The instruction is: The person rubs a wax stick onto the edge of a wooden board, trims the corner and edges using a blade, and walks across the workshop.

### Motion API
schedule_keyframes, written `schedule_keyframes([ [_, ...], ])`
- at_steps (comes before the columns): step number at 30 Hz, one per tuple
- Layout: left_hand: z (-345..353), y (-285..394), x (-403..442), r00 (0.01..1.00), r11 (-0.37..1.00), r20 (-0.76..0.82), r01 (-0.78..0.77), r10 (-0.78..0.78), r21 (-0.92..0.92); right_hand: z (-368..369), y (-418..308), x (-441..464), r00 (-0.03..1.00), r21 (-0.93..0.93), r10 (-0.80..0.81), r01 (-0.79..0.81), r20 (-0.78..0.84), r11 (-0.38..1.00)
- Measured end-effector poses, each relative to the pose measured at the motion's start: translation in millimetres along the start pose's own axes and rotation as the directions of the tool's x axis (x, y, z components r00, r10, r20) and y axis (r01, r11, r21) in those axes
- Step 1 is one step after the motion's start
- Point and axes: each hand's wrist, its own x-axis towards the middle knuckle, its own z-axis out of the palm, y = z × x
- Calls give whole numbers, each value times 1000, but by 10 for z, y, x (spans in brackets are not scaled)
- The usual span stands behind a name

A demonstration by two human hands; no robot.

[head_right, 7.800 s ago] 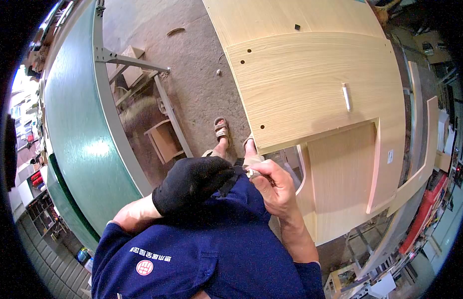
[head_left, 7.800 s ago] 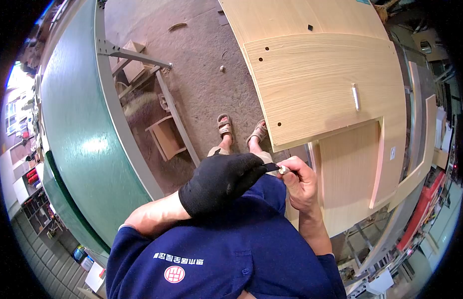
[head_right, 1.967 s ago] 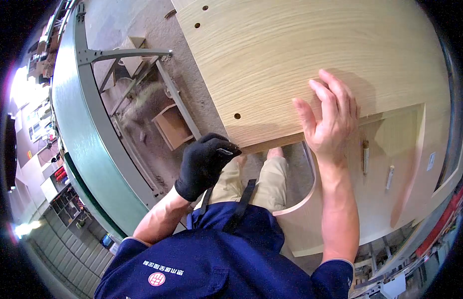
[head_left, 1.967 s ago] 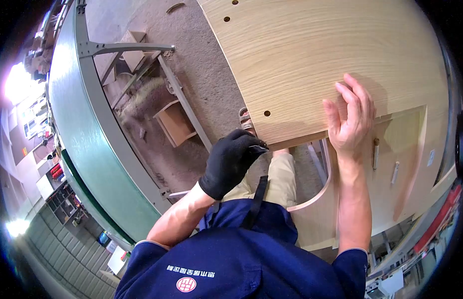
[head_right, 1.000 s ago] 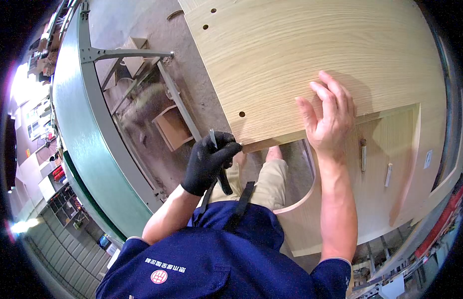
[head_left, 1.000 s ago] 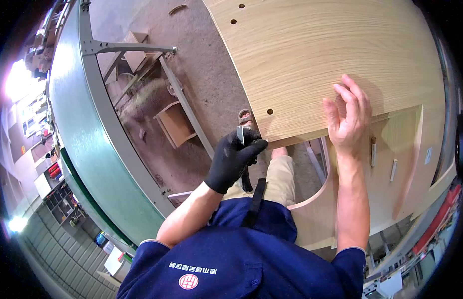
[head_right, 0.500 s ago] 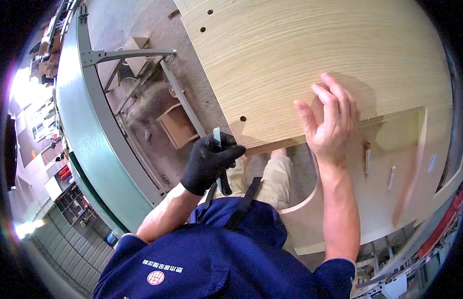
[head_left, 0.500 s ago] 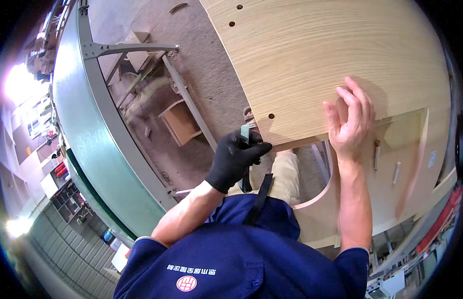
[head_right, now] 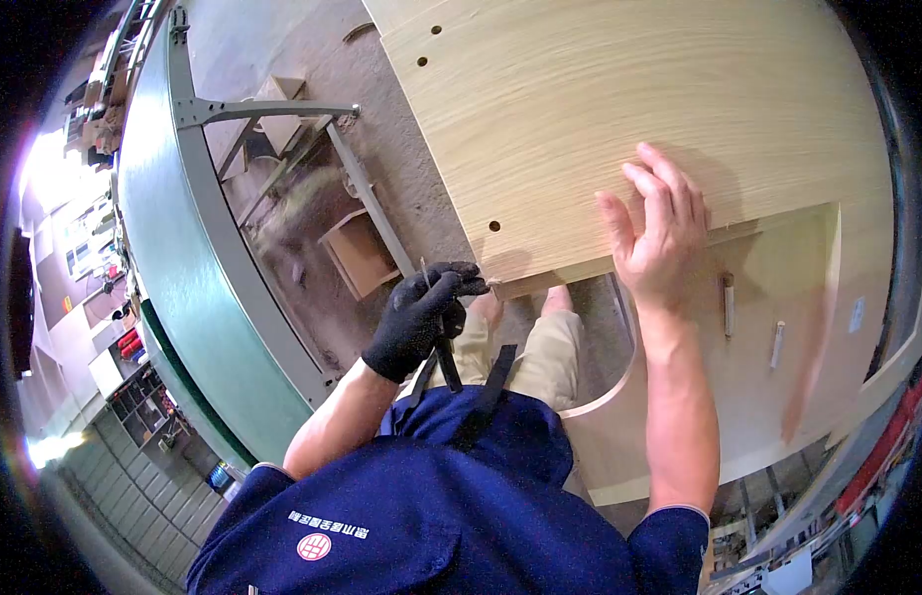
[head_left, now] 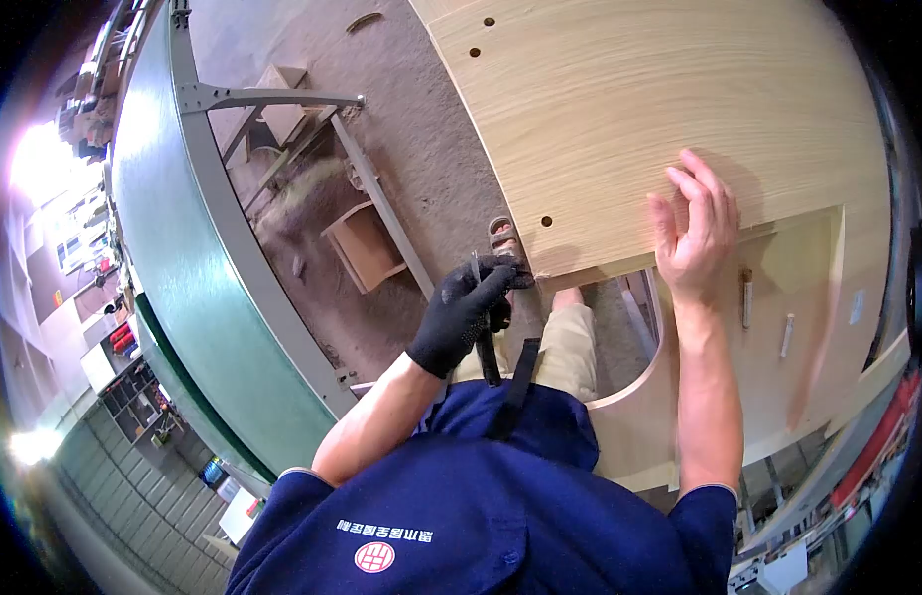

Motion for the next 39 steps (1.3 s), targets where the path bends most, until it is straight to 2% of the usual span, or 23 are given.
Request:
schedule_keyframes([
  [6,47,40,121,994,952,26,-112,109,286,-11,-17,31,1000,-9,-6,6,-5,1000],
  [12,155,185,142,987,899,21,-151,157,410,12,-5,18,1000,-2,3,-3,-4,1000],
  [18,236,29,145,918,767,-26,-316,397,559,19,-18,36,1000,-25,21,-21,8,999],
  [21,258,102,121,947,728,-40,-218,320,650,5,-35,34,999,-30,34,-33,23,999],
  [24,284,86,130,928,766,-35,-284,371,577,2,-64,48,999,-37,33,-33,17,999],
  [27,233,3,205,924,742,-22,-293,382,603,21,-68,37,1000,-34,26,-26,-2,999],
  [28,185,-17,224,910,691,48,-347,412,634,26,-60,27,1000,-29,25,-25,-4,999],
  [30,127,-39,203,985,951,-11,-163,172,263,9,-68,29,1000,-29,4,-4,-8,1000],
  [31,104,-7,221,999,997,12,-51,50,57,24,-54,66,1000,-29,-9,8,-22,1000],
  [33,-182,102,59,998,991,67,18,-9,-135,-5,-59,32,1000,-24,-11,10,-17,1000],
  [35,-365,54,-90,992,929,64,127,-112,-349,14,-41,15,999,-16,-22,22,-30,1000],
  [36,-441,-38,-164,983,936,-39,159,-180,-313,19,-42,15,999,-10,-25,25,-35,1000],
  [38,-438,-120,-364,990,994,-88,110,-109,12,1,-55,14,1000,32,0,0,-25,1000],
  [39,-436,-153,-460,991,980,-109,91,-72,176,-10,-102,7,1000,55,14,-13,-16,998],
])
